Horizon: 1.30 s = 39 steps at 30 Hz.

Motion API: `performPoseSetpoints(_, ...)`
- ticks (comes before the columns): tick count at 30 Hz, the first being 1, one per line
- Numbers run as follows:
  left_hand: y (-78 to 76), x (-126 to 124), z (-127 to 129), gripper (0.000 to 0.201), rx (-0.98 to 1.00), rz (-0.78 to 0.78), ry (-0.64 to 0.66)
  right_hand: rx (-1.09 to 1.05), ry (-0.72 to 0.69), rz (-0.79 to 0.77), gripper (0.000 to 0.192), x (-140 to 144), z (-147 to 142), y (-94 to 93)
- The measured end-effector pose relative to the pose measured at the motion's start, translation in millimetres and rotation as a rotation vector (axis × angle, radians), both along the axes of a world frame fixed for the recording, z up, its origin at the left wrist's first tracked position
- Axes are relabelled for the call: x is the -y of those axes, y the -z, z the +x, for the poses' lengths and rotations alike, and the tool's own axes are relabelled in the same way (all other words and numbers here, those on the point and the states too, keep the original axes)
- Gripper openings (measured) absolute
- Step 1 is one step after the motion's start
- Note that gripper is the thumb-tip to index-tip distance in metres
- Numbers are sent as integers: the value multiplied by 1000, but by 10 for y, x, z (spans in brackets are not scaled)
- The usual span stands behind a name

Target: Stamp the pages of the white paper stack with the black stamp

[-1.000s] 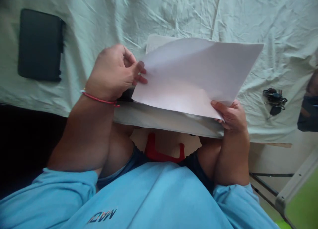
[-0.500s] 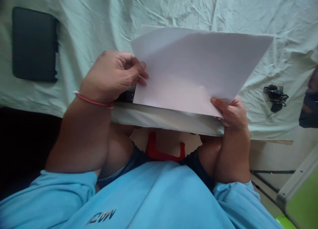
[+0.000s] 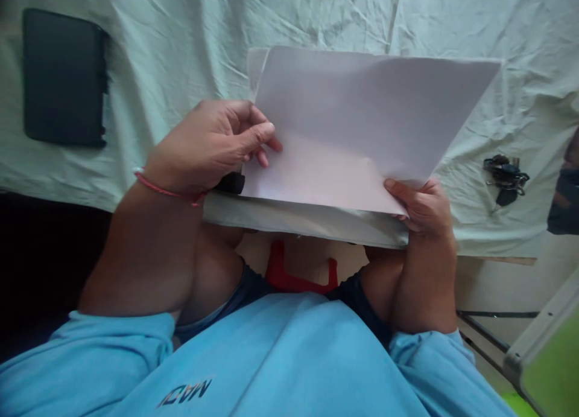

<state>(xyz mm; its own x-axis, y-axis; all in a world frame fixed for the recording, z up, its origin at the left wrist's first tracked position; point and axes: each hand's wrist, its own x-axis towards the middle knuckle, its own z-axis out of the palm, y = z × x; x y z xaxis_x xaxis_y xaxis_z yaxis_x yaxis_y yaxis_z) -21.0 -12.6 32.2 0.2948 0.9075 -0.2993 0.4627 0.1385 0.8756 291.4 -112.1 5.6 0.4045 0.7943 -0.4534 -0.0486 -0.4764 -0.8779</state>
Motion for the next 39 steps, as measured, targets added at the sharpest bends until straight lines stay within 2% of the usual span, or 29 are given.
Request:
performPoseSetpoints(5,34,-14,21,23,-31,48,-10,-6,-24,-13,43,-13,-11,-5)
performPoseSetpoints(11,80,-18,49,26,-182,106,-7,-7,-40,-14,43,-16,-18,5)
performPoseSetpoints(17,71,-6,49,28,-147,122,-25,-20,-29,-15,42,-14,-31,-7)
performPoseSetpoints(24,187,-6,57,23,-271,238,-32,-17,-45,-15,42,-10,-15,0)
performPoseSetpoints(30,212,53,75,23,-375,323,-33,-14,-37,-33,39,-14,-27,-37)
performPoseSetpoints(36,320,74,99,17,-461,339,16,-15,-24,-61,39,-34,-35,-48)
performPoseSetpoints(39,344,75,104,15,-442,345,16,-3,21,-53,39,-37,-22,-8)
